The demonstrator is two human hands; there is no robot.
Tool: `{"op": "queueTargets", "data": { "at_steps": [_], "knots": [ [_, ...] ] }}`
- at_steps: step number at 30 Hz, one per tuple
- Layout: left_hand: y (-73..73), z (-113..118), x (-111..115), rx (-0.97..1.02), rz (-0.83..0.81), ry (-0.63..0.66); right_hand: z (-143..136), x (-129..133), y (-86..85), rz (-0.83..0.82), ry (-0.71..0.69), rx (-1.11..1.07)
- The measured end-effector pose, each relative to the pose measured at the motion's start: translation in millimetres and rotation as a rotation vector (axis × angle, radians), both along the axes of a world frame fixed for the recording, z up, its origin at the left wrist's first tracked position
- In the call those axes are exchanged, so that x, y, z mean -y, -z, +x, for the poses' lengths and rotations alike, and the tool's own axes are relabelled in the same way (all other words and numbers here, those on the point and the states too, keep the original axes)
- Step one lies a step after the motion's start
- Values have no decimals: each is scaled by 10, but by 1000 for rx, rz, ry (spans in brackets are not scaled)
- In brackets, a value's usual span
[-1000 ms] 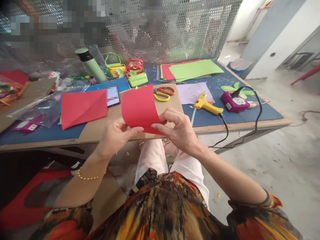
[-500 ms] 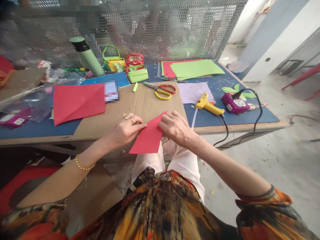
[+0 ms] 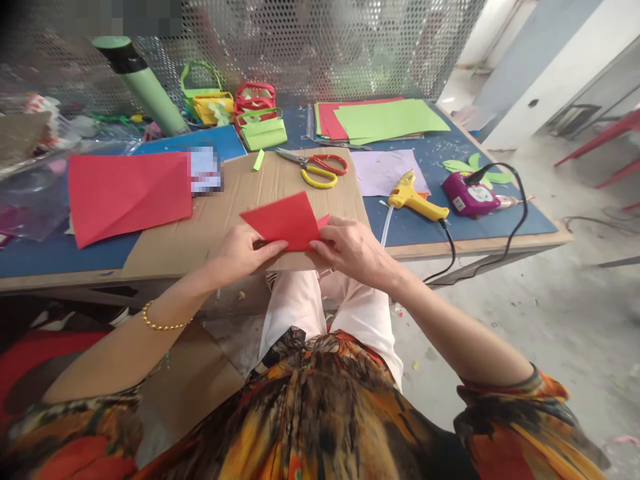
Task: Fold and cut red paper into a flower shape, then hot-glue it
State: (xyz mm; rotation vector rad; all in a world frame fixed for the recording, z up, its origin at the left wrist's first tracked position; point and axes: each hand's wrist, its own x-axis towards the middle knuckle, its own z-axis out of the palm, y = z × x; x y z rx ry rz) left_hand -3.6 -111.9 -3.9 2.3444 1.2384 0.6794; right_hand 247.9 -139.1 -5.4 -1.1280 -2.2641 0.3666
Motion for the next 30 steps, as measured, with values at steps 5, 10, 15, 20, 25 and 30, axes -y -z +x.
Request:
{"op": "queueTargets", "data": {
  "at_steps": [5, 10, 15, 20, 25, 30],
  "knots": [
    [-88, 131, -104, -83, -125, -116, -70, -95, -38, -198, 242, 2],
    [-15, 159, -182, -91, -70, -154, -63, -126, -20, -206, 244, -28],
    [68, 141, -239, -43, -29, -122, -61, -133, -18, -228, 263, -17],
    [50, 163, -241, -69, -35, -148, -64, -162, 16, -225, 269, -40],
    [-29, 211, -199, -55, -67, -155, -22, -176, 104, -161, 190, -93],
    [-66, 229, -178, -50, -110, -147, 3, -159, 165, -102, 153, -89]
  ]
}}
